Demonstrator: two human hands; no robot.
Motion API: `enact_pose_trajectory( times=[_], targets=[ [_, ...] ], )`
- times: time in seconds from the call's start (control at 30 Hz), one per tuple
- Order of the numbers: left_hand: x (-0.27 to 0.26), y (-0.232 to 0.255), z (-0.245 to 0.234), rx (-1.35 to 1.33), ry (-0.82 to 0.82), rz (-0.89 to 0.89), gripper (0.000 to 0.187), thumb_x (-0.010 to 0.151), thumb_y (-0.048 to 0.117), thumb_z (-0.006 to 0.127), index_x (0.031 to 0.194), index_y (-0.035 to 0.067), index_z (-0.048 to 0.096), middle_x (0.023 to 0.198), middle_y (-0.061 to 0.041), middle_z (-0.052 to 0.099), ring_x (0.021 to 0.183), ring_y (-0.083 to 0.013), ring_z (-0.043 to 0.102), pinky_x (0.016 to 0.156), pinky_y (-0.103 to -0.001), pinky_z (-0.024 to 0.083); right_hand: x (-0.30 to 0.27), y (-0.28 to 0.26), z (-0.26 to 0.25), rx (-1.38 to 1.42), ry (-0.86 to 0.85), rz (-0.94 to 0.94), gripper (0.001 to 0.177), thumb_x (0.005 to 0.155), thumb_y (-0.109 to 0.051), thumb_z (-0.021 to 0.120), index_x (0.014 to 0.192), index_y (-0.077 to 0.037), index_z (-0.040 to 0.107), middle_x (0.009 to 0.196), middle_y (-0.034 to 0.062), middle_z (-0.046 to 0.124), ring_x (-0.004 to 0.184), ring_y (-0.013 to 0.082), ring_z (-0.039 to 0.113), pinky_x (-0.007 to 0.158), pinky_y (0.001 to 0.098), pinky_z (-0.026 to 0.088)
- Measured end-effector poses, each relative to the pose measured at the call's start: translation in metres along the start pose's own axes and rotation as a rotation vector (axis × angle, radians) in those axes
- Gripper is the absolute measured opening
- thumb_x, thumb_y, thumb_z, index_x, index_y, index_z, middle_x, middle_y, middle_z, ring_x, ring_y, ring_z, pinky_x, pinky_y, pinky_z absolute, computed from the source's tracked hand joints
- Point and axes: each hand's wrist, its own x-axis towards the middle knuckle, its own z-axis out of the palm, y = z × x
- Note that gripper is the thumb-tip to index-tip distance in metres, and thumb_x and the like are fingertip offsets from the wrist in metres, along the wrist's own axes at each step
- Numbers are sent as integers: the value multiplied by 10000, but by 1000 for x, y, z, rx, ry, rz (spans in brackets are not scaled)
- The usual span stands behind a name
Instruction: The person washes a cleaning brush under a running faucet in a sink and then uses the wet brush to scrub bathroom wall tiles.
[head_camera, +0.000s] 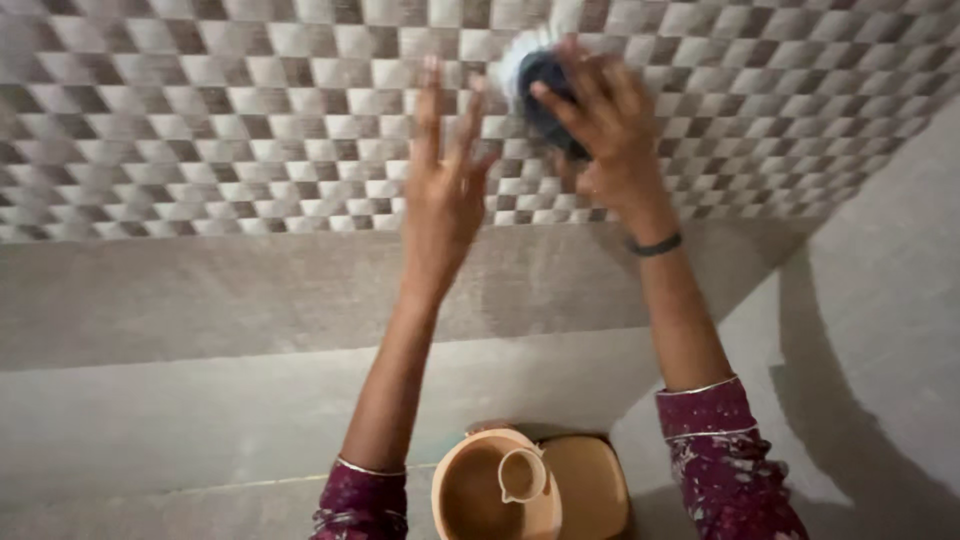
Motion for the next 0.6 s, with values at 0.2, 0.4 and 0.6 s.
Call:
enact_pose_trajectory(
  times=[0.2, 0.4, 0.6],
  targets=[
    [23, -19, -53, 281, -133, 178, 803, 915, 1, 813, 1605, 177, 442, 1670, -79, 329, 1560, -322, 359, 1269, -542, 380, 78, -57, 32, 214, 40, -77, 670, 1020, -374, 807, 1511, -112, 433, 1651, 85, 340, 1495, 364, 428, 1255, 494, 421],
    [35, -62, -93, 115, -8, 86, 833, 830, 182, 924, 1547, 179, 500, 1543, -77, 442, 1418, -332, 453, 1163, -497, 473, 100, -92, 59, -8, 251, 129, 637, 953, -415, 846, 1511, -251, 587, 1622, 86, 415, 1480, 341, 396, 1270, 461, 396],
    [41, -101, -105, -40, 162, 140, 734, 863, 139, 933, 1481, 204, 543, 1526, -106, 500, 1354, -300, 544, 1072, -413, 552, 108, -99, 105, 277, 391, 313, 669, 1054, -305, 845, 1593, -148, 481, 1666, 73, 427, 1538, 262, 397, 1304, 433, 394]
  ],
)
